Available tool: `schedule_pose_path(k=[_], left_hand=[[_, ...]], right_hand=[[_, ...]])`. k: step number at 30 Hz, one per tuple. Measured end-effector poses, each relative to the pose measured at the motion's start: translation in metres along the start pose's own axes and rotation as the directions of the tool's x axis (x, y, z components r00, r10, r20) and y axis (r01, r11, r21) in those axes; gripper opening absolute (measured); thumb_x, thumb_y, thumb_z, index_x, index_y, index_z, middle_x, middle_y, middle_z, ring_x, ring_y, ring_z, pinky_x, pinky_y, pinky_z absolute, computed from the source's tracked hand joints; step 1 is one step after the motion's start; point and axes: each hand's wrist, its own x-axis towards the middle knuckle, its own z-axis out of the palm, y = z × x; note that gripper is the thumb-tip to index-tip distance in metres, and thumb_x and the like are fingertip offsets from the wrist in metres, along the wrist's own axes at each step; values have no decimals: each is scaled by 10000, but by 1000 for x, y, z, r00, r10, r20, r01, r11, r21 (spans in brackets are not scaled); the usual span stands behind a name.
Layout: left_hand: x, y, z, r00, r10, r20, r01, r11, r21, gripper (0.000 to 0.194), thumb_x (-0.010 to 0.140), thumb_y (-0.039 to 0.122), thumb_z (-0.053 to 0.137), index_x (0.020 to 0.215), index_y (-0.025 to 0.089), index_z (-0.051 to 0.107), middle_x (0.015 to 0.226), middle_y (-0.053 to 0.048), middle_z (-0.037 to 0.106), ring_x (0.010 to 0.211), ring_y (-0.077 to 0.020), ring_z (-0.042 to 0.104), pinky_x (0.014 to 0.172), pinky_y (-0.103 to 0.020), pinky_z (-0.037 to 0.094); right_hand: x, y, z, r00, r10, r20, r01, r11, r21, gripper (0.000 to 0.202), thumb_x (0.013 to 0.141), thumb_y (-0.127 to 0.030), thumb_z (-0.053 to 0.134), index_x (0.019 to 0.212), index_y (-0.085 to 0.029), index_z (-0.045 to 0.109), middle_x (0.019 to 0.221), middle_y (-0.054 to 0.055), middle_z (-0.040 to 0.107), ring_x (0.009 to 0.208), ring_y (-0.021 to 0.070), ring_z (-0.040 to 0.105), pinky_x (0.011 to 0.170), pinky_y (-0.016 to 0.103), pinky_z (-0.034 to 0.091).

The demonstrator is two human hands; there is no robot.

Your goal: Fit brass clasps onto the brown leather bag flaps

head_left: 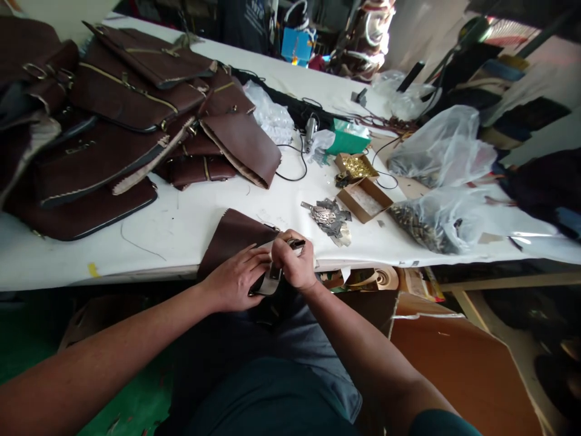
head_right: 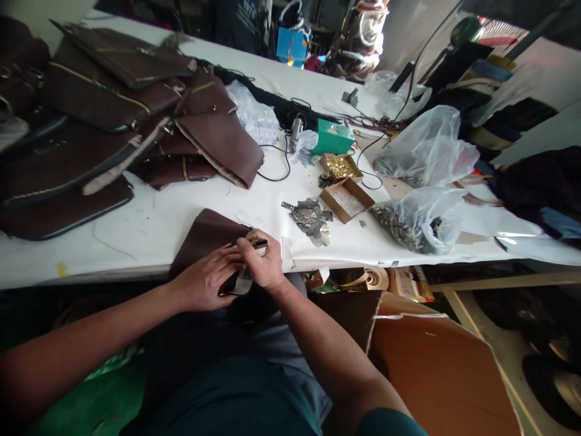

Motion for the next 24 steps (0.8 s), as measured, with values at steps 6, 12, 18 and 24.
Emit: schedule_pose_path(k=[6,12,18,24], left_hand=[[6,9,-8,999,-17,-35,17,1000,14,586,853,311,761,1400,156,617,1425,-164,675,1462,-346,547,1301,-551,391],[10,11,-11,1000,-16,-2,16,998,66,479,862,328,763,1315,182,703,1453,-162,676,1476,-359,538,1291,-584,391],[7,8,-5,999,-29,35,27,998,65,496,860,315,763,1336,197,688,1472,-130,674,1500,-337,514,1302,-571,369],[7,6,-4,998,-59,-15,59,998,-23,544,849,301,765,1380,244,664,1471,-67,686,1486,-297,527,1311,-506,366]], right_hand=[[-4,-28,-12,998,-57,-12,57,998,31,400,1004,-561,667,791,-228,603,617,-18,613,526,147,535,556,301,429],[7,-40,-4,995,-19,-101,22,999,28,358,978,-538,714,817,-250,573,595,-46,595,494,149,532,507,288,433],[-9,-28,-1,996,-25,-82,29,998,59,401,989,-520,697,736,-253,536,572,-42,551,481,147,505,508,301,427],[-27,-24,7,970,-212,120,226,967,-119,362,986,-455,656,703,-254,554,644,14,597,592,185,554,605,364,484]])
